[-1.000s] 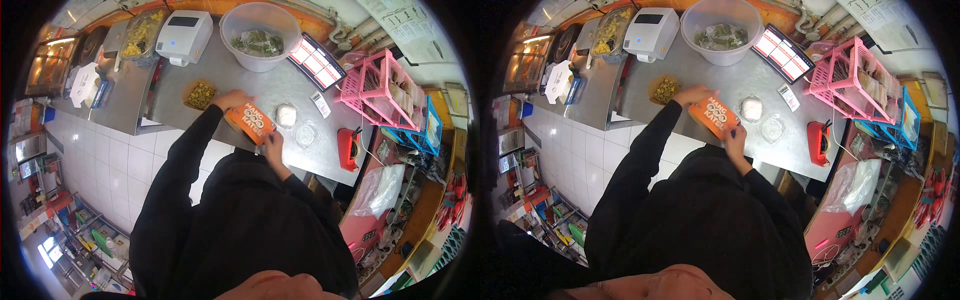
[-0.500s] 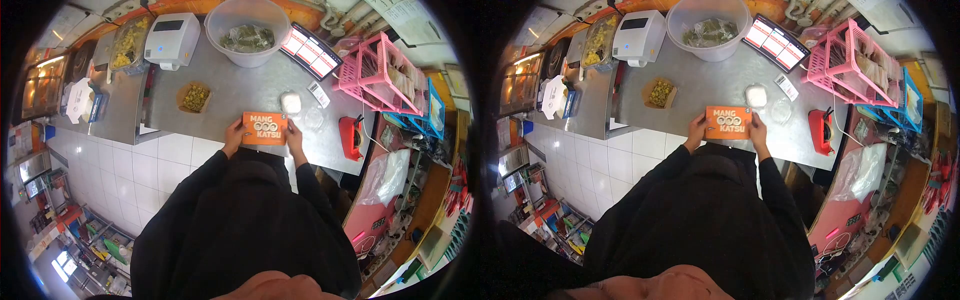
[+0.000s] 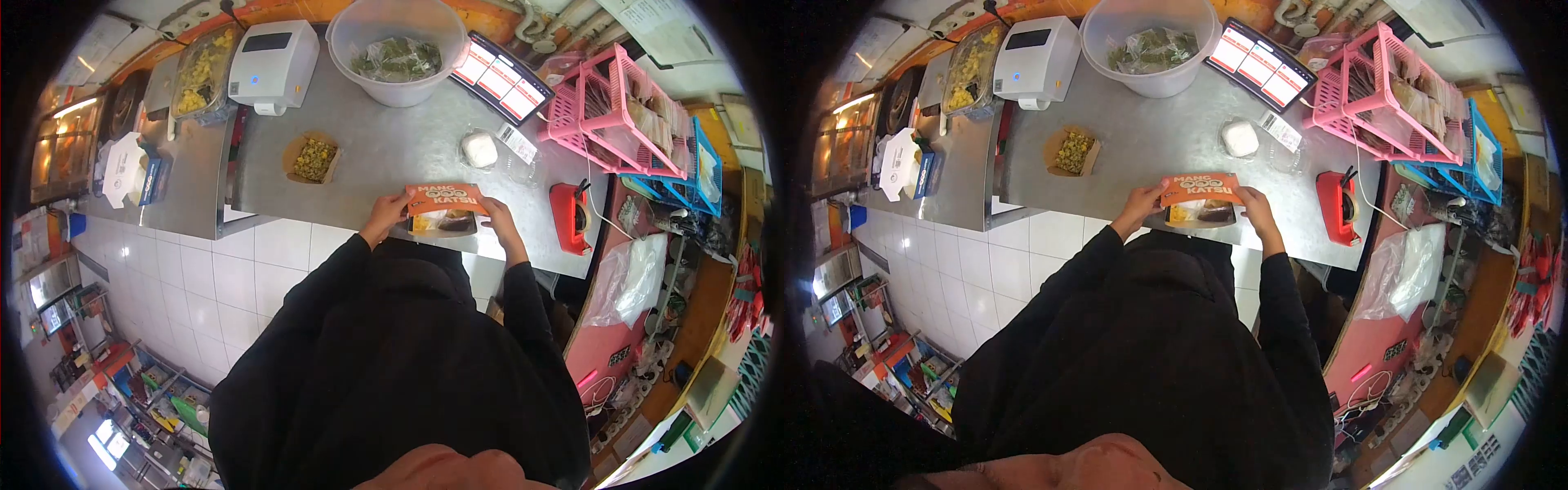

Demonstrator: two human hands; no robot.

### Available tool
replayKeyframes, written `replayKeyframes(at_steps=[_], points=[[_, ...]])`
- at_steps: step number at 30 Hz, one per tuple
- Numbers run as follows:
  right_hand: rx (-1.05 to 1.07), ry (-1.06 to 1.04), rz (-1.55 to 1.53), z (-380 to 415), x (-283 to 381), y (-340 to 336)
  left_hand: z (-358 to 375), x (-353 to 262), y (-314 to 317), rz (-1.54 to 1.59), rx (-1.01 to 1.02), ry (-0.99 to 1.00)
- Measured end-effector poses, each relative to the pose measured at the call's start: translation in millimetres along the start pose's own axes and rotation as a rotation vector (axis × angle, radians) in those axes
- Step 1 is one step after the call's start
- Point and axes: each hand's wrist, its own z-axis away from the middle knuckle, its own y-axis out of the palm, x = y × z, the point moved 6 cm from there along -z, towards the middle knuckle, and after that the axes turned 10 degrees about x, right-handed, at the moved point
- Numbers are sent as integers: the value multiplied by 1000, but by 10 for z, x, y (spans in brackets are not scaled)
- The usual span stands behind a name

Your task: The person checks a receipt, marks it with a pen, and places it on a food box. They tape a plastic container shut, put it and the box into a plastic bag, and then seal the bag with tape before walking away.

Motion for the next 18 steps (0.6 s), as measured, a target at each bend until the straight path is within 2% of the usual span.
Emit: replayKeyframes(at_steps=[4,6,7,8,9,10,11,12,13,17,18], points=[[101,70,63,-8,-64,62,-20,86,108,27,85,-35],[195,-83,127,13,27,151,-57,133,146,-8,90,-37],[190,-83,126,-105,-101,136,-110,174,115,-172,32,-14],[155,-105,299,-352,-319,95,-163,185,99,-336,-26,13],[120,-125,473,-475,-440,58,-211,228,145,-337,-20,14],[116,-121,472,-404,-400,194,-230,183,181,-538,-116,117],[-161,-159,569,-298,-326,310,-222,145,213,-737,-214,220],[-437,-193,660,-175,-308,332,-210,217,222,-739,-209,215],[-386,-153,622,-151,-357,360,-157,258,231,-760,-214,277],[-427,-148,698,4,-159,342,-74,36,215,-845,-281,497],[-401,-296,825,52,-7,368,-16,-120,188,-847,-280,509]])
